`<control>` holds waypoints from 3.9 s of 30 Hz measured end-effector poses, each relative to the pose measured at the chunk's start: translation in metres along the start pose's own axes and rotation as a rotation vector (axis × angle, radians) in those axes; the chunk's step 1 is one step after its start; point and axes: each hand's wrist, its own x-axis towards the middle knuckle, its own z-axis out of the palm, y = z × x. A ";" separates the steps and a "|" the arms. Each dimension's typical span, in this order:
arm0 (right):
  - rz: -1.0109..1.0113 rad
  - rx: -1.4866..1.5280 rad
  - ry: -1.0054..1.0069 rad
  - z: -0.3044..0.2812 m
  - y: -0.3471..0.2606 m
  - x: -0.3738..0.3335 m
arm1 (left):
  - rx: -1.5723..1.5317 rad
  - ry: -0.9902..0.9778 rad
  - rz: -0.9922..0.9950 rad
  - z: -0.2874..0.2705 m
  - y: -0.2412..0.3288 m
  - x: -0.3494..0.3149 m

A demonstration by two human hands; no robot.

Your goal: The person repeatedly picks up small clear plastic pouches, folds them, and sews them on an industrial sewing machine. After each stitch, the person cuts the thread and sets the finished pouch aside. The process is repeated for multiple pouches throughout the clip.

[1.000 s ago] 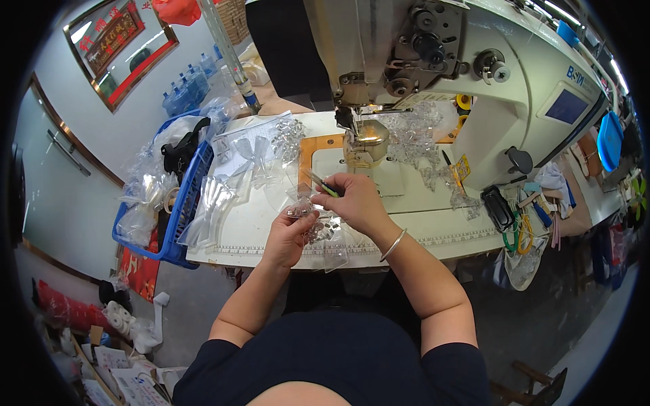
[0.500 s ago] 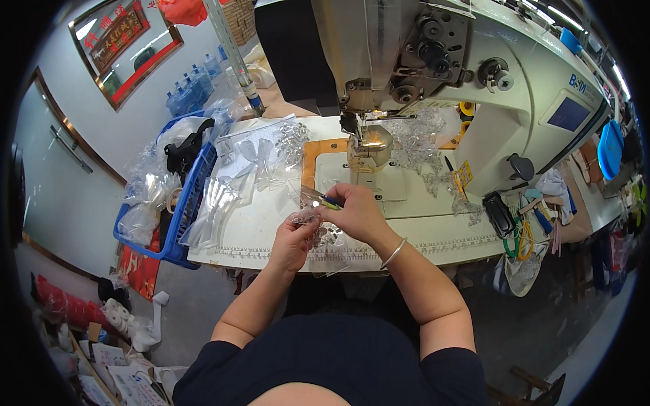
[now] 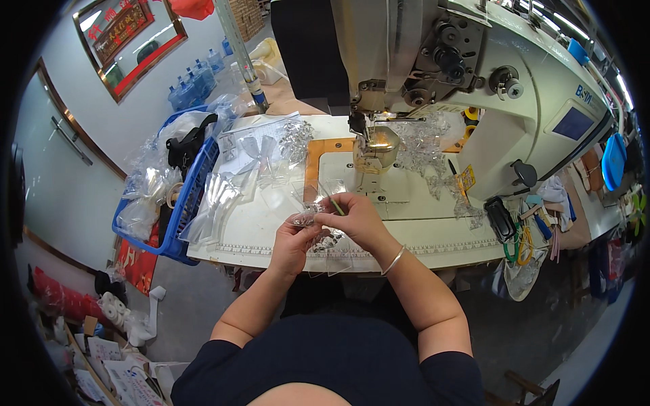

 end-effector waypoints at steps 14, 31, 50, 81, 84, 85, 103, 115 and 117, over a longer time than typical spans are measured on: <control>-0.056 -0.588 0.425 -0.057 0.046 -0.012 | 0.750 -0.095 0.716 -0.003 0.027 -0.004; -0.064 0.727 0.040 0.036 0.006 -0.063 | 1.571 -0.021 1.530 0.000 0.044 0.019; 0.077 0.708 0.236 0.021 0.021 -0.030 | 1.479 -0.261 1.208 -0.004 0.035 0.024; 0.085 0.004 0.068 -0.080 -0.088 0.019 | -0.283 -0.602 -0.336 0.073 0.063 0.078; 0.038 -0.005 0.087 -0.083 -0.078 0.022 | -0.350 -0.465 -0.350 0.062 0.046 0.083; 0.032 -0.045 0.116 -0.083 -0.077 0.020 | -0.249 -0.447 -0.270 0.061 0.046 0.086; 0.321 0.096 0.265 -0.087 -0.106 0.031 | -0.109 -0.160 -0.507 0.087 0.077 0.109; -0.109 -0.397 0.526 -0.084 -0.077 0.047 | 0.771 -0.385 -0.051 0.101 0.113 0.135; -0.134 -0.485 0.568 -0.078 -0.079 0.044 | 0.699 -0.391 -0.116 0.094 0.109 0.139</control>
